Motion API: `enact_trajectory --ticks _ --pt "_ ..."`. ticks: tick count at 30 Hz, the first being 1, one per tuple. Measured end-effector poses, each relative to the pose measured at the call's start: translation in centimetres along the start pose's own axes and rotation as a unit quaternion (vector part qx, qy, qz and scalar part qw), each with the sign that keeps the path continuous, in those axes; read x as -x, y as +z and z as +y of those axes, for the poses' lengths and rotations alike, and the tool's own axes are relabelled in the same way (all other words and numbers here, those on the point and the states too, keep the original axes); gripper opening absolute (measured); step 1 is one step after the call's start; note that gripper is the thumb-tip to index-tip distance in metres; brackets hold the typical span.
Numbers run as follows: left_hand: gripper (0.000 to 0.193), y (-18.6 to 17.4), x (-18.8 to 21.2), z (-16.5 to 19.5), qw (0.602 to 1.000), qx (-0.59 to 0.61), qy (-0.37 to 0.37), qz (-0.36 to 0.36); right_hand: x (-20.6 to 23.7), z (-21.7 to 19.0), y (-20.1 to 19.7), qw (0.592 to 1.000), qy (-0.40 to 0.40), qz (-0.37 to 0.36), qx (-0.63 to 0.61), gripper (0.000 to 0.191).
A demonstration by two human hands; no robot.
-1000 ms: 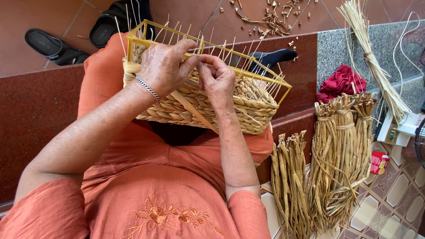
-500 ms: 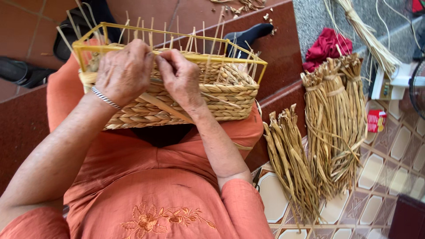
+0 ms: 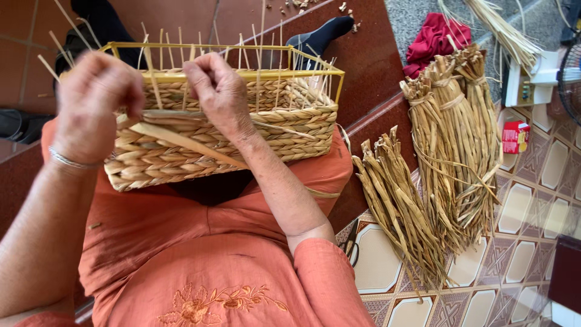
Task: The person weaves a basket by interlacing dried palm leaves through a rectangular frame. They repeatedly thread the leaves, pull them tight, and trim excess with scissors. The basket gradually takes shape as the weave progresses.
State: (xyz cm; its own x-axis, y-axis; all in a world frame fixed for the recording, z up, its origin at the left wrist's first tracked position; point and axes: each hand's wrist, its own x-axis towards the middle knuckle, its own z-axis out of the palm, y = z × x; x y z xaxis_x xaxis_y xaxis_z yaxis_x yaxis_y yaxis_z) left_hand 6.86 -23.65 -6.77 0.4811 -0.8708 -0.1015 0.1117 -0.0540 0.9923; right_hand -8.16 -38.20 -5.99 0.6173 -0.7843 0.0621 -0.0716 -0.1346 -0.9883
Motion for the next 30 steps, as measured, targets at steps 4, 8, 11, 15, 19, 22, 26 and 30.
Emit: enact_trajectory --ticks 4,8,11,15,19,22,26,30 --pt "0.030 -4.3 -0.1 0.1 0.988 0.077 0.043 0.130 0.7 0.8 -0.8 0.998 -0.001 -0.007 0.061 0.023" --pt "0.018 -7.3 0.3 -0.3 0.926 -0.275 0.143 0.217 1.4 0.5 -4.9 0.967 -0.133 0.066 0.206 0.014" --pt "0.015 -6.8 1.0 0.6 0.798 -0.505 0.278 0.173 0.8 0.5 -8.0 0.893 -0.270 0.064 0.355 0.011" --pt "0.011 -0.7 -0.8 1.1 0.745 -0.523 0.409 0.065 0.0 1.3 -8.3 0.818 -0.341 -0.008 0.463 0.015" --pt "0.017 5.0 -3.2 1.1 0.670 -0.646 0.362 -0.049 -0.3 1.3 -8.0 0.799 -0.354 -0.037 0.484 0.013" --pt "0.017 6.8 -4.9 1.3 0.611 -0.717 0.327 -0.078 -0.5 1.1 -8.4 0.797 -0.353 -0.050 0.488 0.010" --pt "0.016 8.4 -6.0 1.6 0.607 -0.728 0.293 -0.127 -0.9 1.1 -8.8 0.785 -0.355 -0.057 0.505 0.014" --pt "0.024 8.3 -6.9 1.9 0.720 -0.650 0.149 -0.193 -0.7 1.4 -8.7 0.768 -0.339 -0.049 0.541 0.017"
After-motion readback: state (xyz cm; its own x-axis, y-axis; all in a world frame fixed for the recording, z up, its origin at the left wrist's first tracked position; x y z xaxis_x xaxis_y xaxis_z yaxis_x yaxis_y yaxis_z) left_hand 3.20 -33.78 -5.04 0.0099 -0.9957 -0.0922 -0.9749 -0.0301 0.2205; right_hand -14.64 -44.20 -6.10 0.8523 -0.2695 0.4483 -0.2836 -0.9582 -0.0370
